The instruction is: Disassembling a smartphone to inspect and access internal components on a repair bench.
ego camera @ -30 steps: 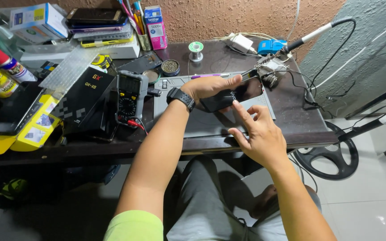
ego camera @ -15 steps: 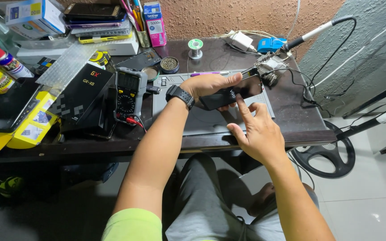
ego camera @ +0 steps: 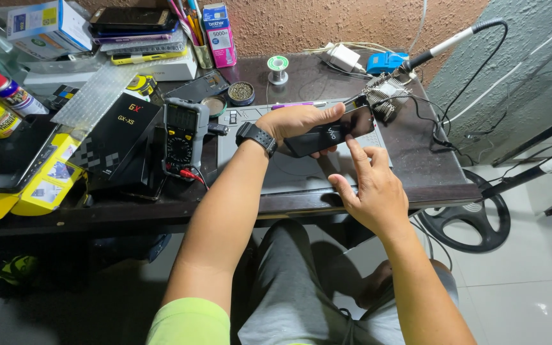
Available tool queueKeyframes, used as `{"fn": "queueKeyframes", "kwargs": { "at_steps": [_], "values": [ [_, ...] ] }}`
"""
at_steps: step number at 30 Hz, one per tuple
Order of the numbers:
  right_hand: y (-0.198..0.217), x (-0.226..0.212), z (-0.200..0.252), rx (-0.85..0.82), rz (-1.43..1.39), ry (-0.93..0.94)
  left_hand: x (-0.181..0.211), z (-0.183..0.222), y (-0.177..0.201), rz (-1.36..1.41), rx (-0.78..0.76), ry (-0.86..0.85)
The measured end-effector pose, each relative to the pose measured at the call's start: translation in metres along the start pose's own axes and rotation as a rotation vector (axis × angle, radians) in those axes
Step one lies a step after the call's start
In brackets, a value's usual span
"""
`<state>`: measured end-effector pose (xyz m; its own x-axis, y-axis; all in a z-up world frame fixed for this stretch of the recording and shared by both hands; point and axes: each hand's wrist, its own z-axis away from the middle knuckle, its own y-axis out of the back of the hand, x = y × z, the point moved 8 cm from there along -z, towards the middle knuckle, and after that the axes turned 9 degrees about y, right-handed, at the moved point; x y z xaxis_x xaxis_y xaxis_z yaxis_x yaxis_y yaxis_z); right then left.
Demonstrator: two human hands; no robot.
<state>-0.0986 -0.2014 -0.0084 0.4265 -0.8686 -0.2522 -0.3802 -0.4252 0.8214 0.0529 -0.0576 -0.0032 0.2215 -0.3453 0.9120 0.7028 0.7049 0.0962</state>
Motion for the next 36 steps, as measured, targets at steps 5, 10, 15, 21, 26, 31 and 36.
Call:
{"fn": "queueKeyframes", "kwargs": {
  "at_steps": [5,10,15,21,26,31,36],
  "values": [
    [-0.002,0.0,0.004,0.073,0.038,0.049,-0.01,-0.011,0.004,0.015,-0.019,-0.003],
    [-0.015,0.013,0.012,0.159,0.112,0.099,-0.007,-0.006,0.001,-0.002,-0.029,-0.005],
    [-0.017,0.015,0.018,0.247,0.173,0.128,-0.003,-0.002,0.001,-0.047,-0.011,-0.017],
    [-0.01,0.008,0.019,0.313,0.128,0.174,-0.004,-0.004,0.001,-0.088,-0.018,0.003],
    [-0.01,0.006,0.02,0.312,0.094,0.162,-0.006,-0.007,0.0,-0.085,-0.021,0.014],
    [-0.006,0.004,0.018,0.298,0.072,0.172,-0.011,-0.011,0.005,-0.088,-0.003,0.017],
    [-0.006,0.003,0.019,0.295,0.073,0.177,-0.008,-0.004,0.003,-0.115,0.006,0.017]
  ]
}}
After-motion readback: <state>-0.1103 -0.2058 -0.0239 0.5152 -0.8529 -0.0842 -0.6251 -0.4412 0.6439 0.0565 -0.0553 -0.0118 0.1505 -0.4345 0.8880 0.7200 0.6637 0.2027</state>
